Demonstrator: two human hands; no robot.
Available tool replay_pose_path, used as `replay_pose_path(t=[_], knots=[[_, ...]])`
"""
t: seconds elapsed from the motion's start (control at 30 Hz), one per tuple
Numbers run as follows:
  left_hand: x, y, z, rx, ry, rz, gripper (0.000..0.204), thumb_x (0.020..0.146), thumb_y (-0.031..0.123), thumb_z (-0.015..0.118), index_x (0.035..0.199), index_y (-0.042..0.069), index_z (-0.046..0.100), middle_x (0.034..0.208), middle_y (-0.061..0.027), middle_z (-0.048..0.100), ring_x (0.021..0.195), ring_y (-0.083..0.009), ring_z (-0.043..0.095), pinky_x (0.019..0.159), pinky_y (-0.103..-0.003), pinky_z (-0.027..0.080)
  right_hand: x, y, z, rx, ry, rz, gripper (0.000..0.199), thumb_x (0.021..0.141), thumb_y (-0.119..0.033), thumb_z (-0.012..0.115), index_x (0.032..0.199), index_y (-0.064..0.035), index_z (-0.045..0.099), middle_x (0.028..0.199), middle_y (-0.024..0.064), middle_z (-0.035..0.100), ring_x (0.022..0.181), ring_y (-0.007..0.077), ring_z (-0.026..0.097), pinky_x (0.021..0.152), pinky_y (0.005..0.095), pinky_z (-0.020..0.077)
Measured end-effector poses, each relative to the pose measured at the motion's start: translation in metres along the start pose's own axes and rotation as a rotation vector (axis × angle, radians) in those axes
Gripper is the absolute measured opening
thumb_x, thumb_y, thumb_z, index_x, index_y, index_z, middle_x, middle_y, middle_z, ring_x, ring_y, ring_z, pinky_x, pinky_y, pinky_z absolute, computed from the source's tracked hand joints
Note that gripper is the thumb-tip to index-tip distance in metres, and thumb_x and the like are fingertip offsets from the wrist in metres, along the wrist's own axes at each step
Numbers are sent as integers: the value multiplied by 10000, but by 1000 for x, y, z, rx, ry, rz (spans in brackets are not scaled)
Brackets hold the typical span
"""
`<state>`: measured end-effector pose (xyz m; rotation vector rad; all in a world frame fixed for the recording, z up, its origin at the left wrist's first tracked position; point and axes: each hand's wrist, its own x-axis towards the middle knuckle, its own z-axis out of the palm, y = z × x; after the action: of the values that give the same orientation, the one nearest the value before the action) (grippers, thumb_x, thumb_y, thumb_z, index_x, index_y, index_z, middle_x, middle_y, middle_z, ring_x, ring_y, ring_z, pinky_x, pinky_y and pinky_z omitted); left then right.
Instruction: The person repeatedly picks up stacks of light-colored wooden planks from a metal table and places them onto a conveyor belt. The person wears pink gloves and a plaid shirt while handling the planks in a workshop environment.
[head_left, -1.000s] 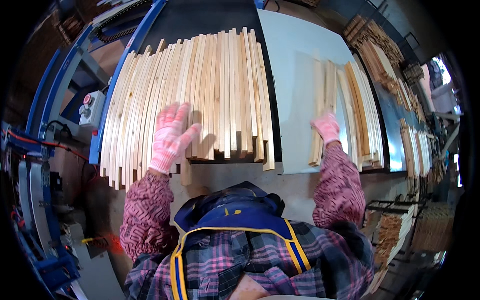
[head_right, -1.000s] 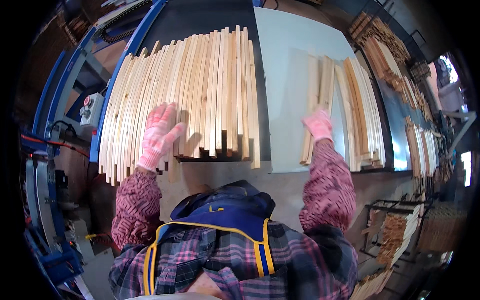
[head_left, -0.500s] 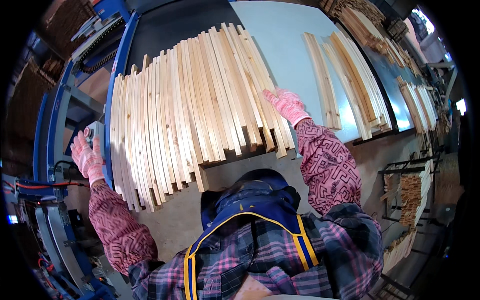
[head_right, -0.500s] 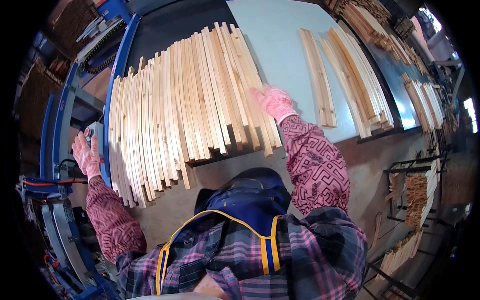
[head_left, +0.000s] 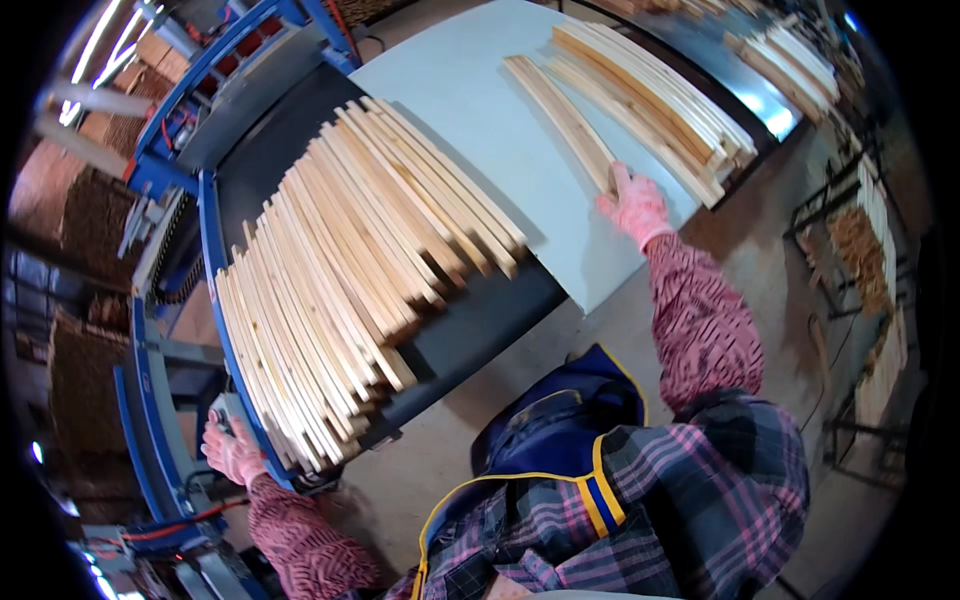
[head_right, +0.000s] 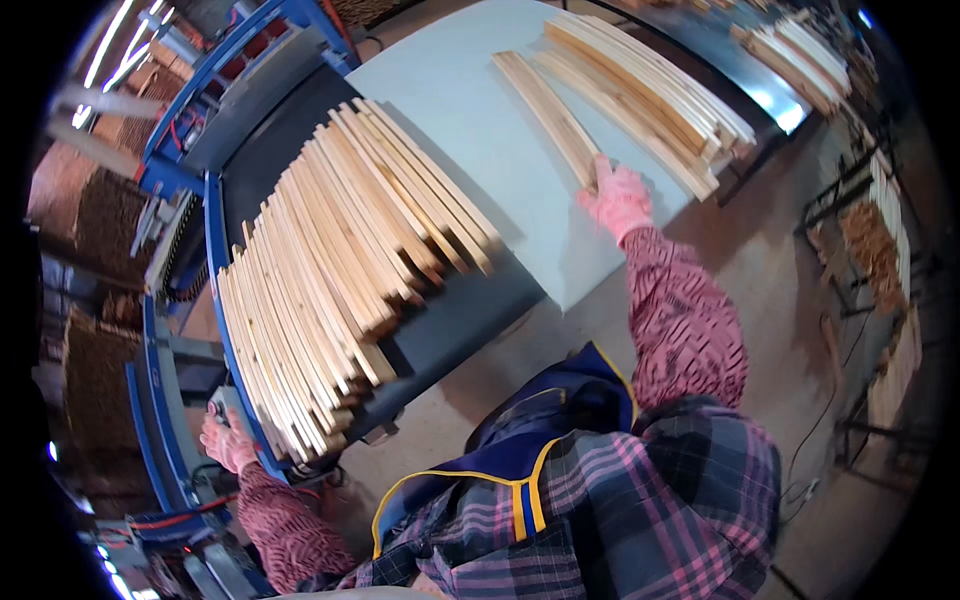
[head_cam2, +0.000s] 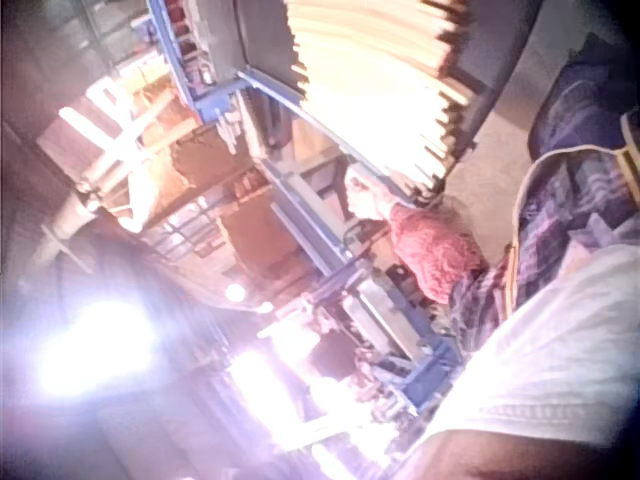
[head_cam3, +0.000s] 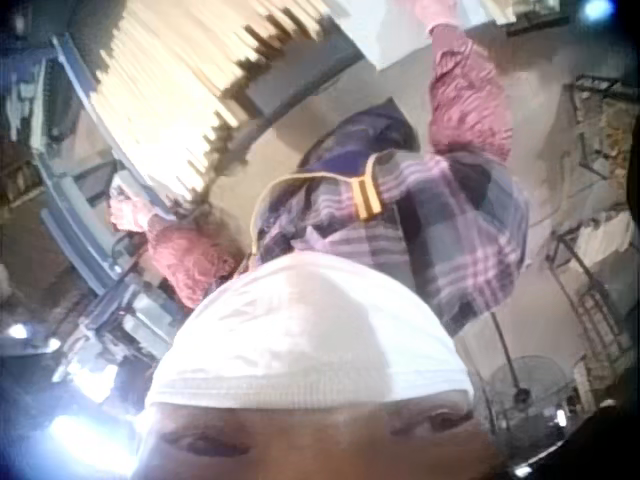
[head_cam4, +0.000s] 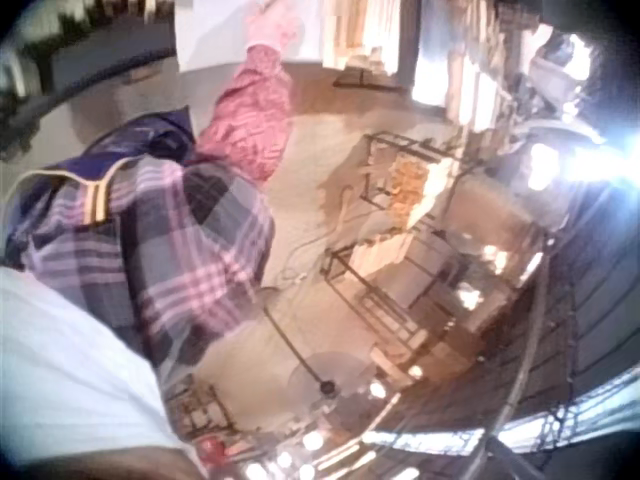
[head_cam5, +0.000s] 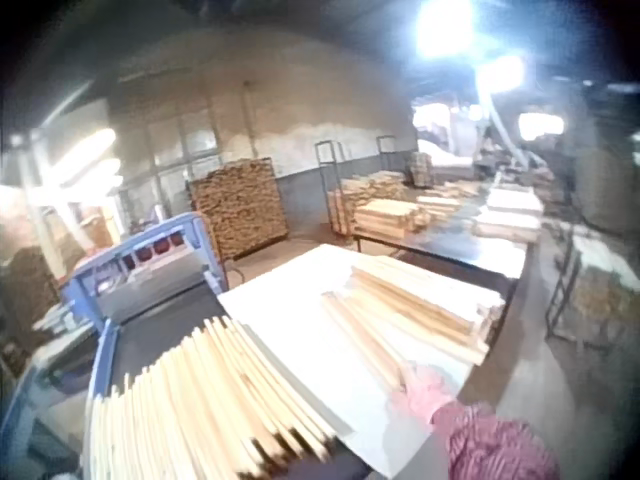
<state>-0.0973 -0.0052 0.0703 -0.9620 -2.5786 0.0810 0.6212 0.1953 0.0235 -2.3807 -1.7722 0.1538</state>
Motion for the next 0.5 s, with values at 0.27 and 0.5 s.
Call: replay_pose_path(t=[0.27,0.5], knots=[[-188,304,-129,-1782,-1058,419,705,926,237,623,1521,99,270,1394,-174,487,1223,-295,529,1047,-380,412,-58,-19,-37,928,-530,149,863,850,-619,576,1454,-36,376,1293,187,587,1131,351,595,1011,379,442],[-286,491,-134,-1884,-1643,253,530,793,122,634,1234,-66,405,976,-209,600,744,-317,658,699,-412,561,72,60,-50,64,-153,-270,899,817,-600,615,1478,-71,311,1381,202,482,1275,356,465,1045,463,400]])
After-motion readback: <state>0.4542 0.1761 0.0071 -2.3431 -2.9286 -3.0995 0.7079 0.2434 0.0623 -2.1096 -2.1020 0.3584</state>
